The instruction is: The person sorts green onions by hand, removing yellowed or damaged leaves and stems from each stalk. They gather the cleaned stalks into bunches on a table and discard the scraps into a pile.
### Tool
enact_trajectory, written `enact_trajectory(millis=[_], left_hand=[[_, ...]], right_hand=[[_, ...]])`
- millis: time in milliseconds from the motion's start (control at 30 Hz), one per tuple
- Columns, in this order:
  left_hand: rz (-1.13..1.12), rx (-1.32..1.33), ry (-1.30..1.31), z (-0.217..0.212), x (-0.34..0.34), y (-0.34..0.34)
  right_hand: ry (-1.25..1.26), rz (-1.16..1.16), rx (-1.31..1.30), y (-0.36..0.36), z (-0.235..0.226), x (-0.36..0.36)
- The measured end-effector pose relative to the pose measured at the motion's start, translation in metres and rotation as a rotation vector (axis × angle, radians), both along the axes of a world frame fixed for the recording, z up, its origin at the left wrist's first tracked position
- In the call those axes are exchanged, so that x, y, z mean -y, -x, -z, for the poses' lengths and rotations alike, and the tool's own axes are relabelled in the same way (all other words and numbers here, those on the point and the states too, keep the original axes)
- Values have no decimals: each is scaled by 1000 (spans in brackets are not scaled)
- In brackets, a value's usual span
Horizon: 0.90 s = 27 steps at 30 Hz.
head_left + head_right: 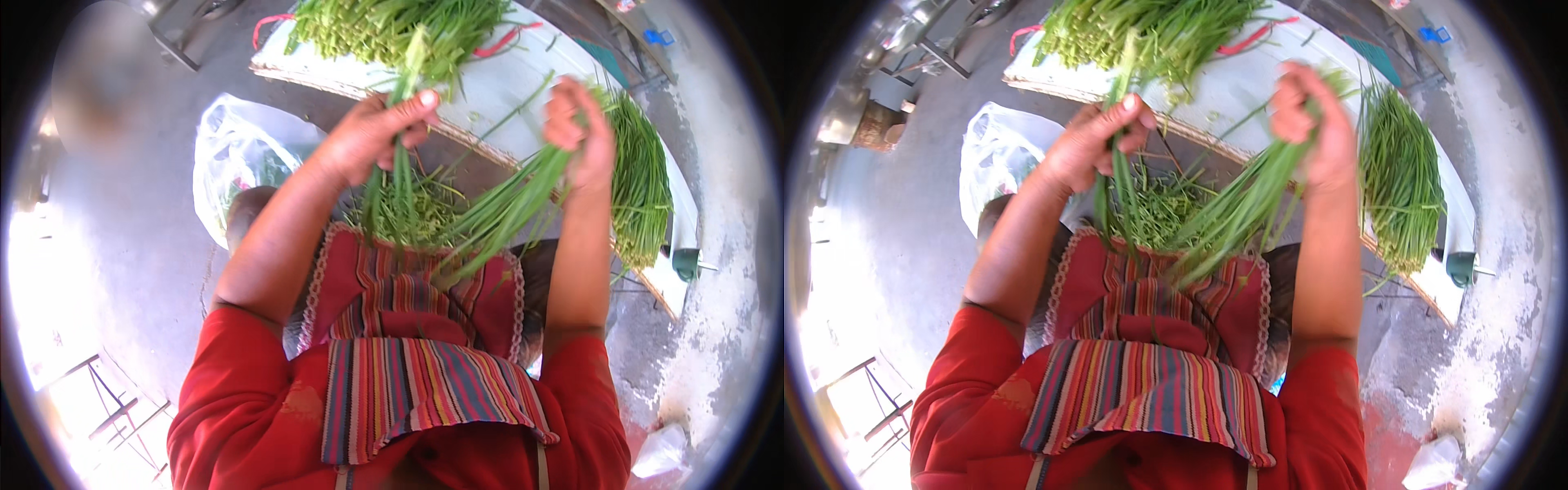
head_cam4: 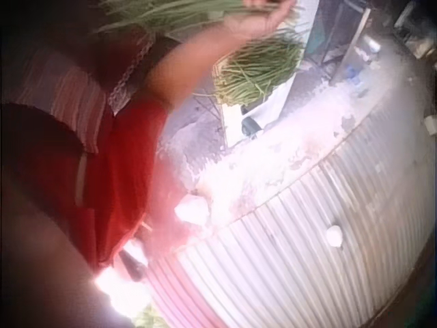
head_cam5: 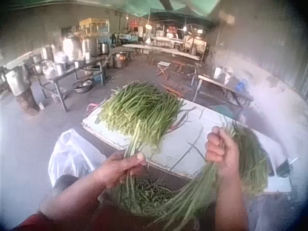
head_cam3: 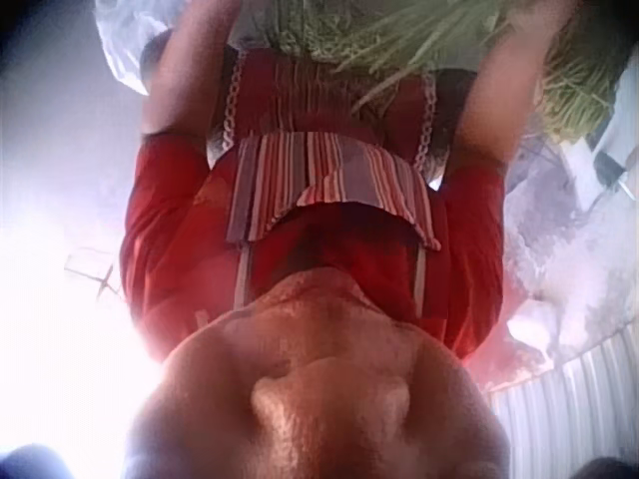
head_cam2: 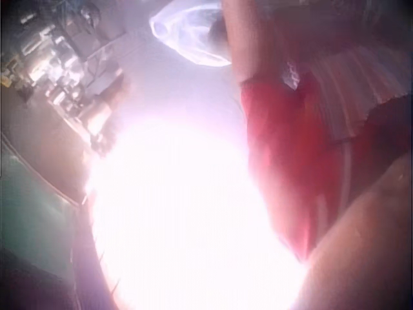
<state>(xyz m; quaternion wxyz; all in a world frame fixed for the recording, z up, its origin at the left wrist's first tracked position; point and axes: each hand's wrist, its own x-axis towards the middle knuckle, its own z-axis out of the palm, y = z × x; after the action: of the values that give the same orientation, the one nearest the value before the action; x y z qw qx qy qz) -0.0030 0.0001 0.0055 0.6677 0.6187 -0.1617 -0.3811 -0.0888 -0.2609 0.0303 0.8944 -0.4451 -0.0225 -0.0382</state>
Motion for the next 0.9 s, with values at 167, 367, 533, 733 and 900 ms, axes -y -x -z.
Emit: enact_trajectory(millis=[167,367,533,733,900], left_hand=[[181,1,46,-2,10,9],[205,-1,-7,2,21,14],[121,-210,185,-6,14,7],[168,-396,397,-8,11,3],[253,-373,423,-5,12,4]], right_hand=[[306,155,-138,-6,4,-81],[427,170,-135,-12,7,-90],[252,238,-150,-9,4,-75],[-247,168,-82,-8,-4,-50],[94,72,-85,3,-9,-74]])
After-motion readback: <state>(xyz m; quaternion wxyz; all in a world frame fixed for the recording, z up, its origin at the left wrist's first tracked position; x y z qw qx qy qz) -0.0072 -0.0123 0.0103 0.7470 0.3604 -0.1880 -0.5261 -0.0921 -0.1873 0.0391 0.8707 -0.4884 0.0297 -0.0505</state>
